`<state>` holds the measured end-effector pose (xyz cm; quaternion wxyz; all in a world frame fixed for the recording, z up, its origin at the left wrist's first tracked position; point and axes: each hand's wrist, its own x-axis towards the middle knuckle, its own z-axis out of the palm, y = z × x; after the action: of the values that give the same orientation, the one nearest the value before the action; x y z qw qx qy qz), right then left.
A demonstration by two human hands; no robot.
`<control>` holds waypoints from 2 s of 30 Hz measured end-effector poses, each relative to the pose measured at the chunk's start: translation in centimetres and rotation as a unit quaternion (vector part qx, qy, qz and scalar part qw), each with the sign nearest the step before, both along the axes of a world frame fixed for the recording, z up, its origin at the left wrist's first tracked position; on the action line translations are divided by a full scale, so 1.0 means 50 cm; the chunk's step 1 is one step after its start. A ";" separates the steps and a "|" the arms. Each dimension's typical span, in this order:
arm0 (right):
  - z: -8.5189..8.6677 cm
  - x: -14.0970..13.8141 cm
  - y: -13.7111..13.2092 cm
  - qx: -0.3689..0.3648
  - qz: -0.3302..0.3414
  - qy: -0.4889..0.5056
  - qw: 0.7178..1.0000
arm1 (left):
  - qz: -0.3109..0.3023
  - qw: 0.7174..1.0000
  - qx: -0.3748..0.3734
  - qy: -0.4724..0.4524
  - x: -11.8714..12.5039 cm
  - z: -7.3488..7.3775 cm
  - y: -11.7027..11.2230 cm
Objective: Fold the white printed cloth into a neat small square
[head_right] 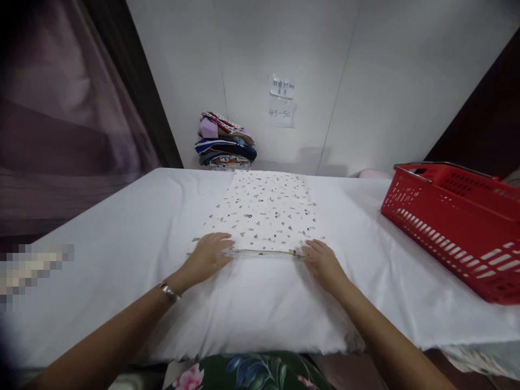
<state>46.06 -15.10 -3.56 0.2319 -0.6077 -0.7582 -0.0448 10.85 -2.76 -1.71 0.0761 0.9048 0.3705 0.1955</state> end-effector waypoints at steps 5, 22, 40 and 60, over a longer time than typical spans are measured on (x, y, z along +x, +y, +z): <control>0.022 -0.066 0.079 -0.061 0.077 0.009 0.995 | -0.054 0.996 -0.049 -0.054 0.100 -0.013 0.019; -0.005 -0.092 0.107 -0.072 -0.001 0.116 0.991 | -0.077 0.985 0.129 -0.082 0.148 -0.047 0.002; -0.003 -0.089 0.105 -0.065 0.091 0.081 0.990 | -0.058 0.998 0.035 0.011 0.168 -0.043 0.022; -0.008 -0.073 0.099 -0.057 0.122 0.077 0.988 | -0.106 0.993 -0.042 0.010 0.155 -0.028 0.000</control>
<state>42.40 -10.17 -3.95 0.2583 -0.5247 -0.8077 0.0745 18.60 -2.75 -3.10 0.1304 0.9369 0.2811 0.1618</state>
